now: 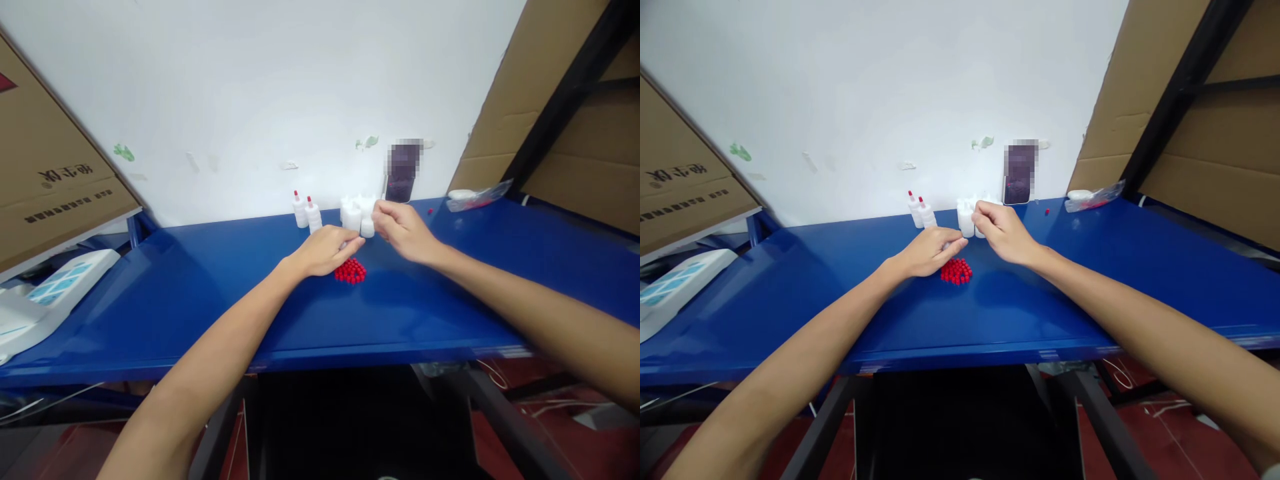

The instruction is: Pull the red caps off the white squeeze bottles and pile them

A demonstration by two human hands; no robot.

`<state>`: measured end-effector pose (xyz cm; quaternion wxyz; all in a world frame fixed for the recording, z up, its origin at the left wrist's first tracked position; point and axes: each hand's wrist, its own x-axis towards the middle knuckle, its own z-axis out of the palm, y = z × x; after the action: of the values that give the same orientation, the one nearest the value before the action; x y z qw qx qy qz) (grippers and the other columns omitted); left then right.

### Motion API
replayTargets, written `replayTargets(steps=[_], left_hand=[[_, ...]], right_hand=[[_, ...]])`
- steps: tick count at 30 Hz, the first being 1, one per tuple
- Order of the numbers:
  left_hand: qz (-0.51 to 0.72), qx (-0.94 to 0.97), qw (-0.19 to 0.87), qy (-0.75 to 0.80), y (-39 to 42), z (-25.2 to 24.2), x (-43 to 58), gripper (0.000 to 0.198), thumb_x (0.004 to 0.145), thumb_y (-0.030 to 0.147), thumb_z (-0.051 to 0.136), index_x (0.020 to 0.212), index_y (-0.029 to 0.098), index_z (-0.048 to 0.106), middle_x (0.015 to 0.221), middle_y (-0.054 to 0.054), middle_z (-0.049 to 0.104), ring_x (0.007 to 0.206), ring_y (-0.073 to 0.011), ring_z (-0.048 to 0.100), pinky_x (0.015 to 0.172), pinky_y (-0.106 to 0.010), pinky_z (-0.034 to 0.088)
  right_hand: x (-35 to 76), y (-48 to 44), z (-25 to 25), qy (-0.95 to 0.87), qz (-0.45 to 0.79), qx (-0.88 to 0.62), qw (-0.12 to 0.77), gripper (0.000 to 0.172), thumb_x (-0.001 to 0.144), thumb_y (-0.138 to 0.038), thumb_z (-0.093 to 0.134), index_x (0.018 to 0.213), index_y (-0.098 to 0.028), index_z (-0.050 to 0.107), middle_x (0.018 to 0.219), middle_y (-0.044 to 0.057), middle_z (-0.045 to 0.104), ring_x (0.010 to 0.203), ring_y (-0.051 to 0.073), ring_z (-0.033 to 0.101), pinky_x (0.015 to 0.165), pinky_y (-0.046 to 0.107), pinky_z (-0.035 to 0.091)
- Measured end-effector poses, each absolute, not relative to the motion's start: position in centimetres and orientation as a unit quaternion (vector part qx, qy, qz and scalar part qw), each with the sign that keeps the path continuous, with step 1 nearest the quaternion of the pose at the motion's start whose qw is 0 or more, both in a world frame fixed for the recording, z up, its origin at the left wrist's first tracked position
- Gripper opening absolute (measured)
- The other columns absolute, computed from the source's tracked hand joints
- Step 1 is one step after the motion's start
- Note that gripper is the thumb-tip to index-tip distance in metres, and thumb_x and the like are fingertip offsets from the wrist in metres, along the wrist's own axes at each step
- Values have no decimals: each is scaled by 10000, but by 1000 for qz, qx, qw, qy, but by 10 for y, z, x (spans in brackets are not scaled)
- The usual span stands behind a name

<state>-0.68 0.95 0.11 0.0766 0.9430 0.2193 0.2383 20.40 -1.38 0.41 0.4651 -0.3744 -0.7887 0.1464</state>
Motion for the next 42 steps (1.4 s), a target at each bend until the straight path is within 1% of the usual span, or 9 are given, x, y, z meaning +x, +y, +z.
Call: replayTargets(steps=[2, 7, 10, 13, 27, 32, 42], left_hand=[[250, 940, 51, 227, 11, 0, -9, 427, 1067, 386, 349, 726, 185, 506, 678, -7, 541, 619, -139, 466, 636, -305, 331], [273, 926, 24, 260, 16, -2, -13, 412, 1060, 371, 333, 738, 185, 511, 701, -22, 567, 632, -149, 486, 626, -306, 333], [272, 922, 17, 275, 18, -3, -14, 414, 1055, 357, 333, 722, 184, 506, 695, -25, 573, 617, -148, 485, 615, -309, 325], [266, 923, 11, 276, 19, -4, -13, 422, 1057, 363, 334, 724, 182, 519, 699, -26, 582, 623, -151, 499, 616, -313, 324], [262, 926, 5, 271, 22, -9, -13, 439, 1066, 395, 334, 726, 187, 518, 685, -18, 569, 627, -154, 502, 620, -313, 324], [260, 927, 10, 271, 22, -9, -14, 444, 1067, 396, 334, 727, 186, 526, 689, -20, 578, 623, -152, 505, 622, -309, 332], [247, 930, 5, 272, 21, -8, -14, 470, 1071, 414, 320, 730, 183, 547, 695, -25, 590, 633, -157, 523, 618, -309, 333]], right_hand=[[206, -11, 4, -808, 117, -403, 414, 260, 934, -316, 464, 699, -225, 401, 614, -33, 434, 608, 140, 416, 613, 294, 299], [206, -7, -4, -867, 127, -432, 214, 193, 868, -233, 483, 686, -211, 422, 603, -28, 480, 583, 133, 432, 613, 294, 285], [206, -9, -3, -884, 137, -423, 144, 177, 860, -228, 511, 699, -206, 440, 626, -18, 511, 591, 133, 447, 608, 295, 279], [206, -12, 1, -891, 136, -421, 102, 169, 874, -234, 511, 715, -204, 463, 653, -7, 537, 604, 136, 466, 602, 297, 275], [202, -22, 11, -891, 132, -429, 62, 95, 840, -220, 538, 755, -203, 499, 718, -1, 596, 637, 137, 496, 607, 288, 304], [201, -22, 10, -895, 129, -422, 65, 67, 838, -223, 537, 786, -207, 499, 713, -5, 590, 628, 137, 493, 605, 291, 302], [202, -22, 8, -902, 135, -404, 75, 66, 838, -213, 524, 780, -209, 491, 699, -8, 584, 616, 137, 492, 604, 293, 298]])
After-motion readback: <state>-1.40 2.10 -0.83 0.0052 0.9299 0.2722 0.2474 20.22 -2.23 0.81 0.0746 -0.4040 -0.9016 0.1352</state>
